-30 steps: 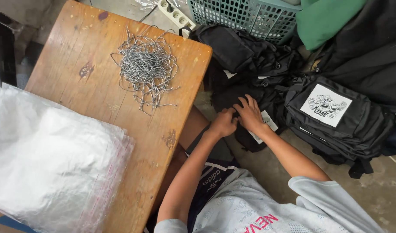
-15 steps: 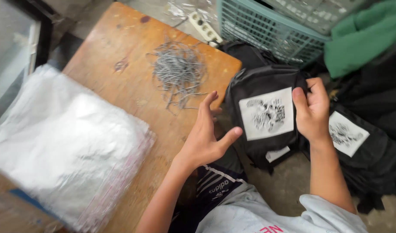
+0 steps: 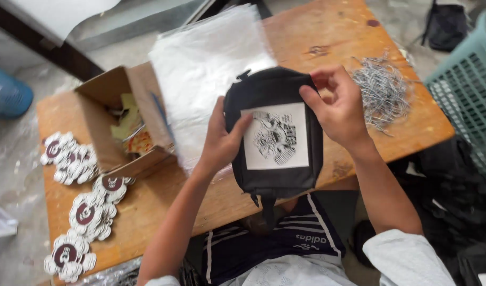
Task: The person attaches a cartoon character sticker to the strap of a small black bag using a metal chain. They then place the bag into a clear plastic bag and seal it. This process is repeated with a second bag featuring a different design.
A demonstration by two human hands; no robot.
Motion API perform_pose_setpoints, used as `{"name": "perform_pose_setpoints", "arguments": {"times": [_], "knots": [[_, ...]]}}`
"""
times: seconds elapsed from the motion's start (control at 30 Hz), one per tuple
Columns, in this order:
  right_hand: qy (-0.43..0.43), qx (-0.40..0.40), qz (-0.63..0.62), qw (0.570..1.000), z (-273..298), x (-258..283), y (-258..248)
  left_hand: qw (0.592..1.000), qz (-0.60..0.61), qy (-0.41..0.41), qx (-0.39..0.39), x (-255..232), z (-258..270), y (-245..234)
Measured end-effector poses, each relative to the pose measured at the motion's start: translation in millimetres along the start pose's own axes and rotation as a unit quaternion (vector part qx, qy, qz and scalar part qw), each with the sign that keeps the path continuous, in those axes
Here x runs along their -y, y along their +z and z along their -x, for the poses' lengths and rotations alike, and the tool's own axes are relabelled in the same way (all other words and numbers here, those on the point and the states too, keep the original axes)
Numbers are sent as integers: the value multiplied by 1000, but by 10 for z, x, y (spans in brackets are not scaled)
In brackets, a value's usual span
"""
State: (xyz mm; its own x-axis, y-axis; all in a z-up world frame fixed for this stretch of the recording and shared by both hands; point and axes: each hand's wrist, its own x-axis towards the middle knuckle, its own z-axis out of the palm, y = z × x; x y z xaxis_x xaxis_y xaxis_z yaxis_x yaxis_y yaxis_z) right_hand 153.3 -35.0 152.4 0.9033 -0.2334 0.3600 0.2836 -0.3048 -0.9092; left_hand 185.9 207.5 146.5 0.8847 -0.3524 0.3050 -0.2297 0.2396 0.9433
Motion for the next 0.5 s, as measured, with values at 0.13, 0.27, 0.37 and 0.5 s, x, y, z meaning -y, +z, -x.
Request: {"name": "perform_pose_setpoints", "arguments": {"times": [0.13,0.27,0.37,0.5], "knots": [[-39,55,-16,998,-418,-162,501,998,-32,-1,-57,23,-20,-356],[15,92,26,995,-759,-583,766,992,-22,-4,-126,197,-69,-542],[92,180,0,979,-677,-315,739,985,-42,2,-168,236,-76,-582],[167,166,-38,971,-619,-313,834,976,-34,-43,-211,329,-115,-668]]}}
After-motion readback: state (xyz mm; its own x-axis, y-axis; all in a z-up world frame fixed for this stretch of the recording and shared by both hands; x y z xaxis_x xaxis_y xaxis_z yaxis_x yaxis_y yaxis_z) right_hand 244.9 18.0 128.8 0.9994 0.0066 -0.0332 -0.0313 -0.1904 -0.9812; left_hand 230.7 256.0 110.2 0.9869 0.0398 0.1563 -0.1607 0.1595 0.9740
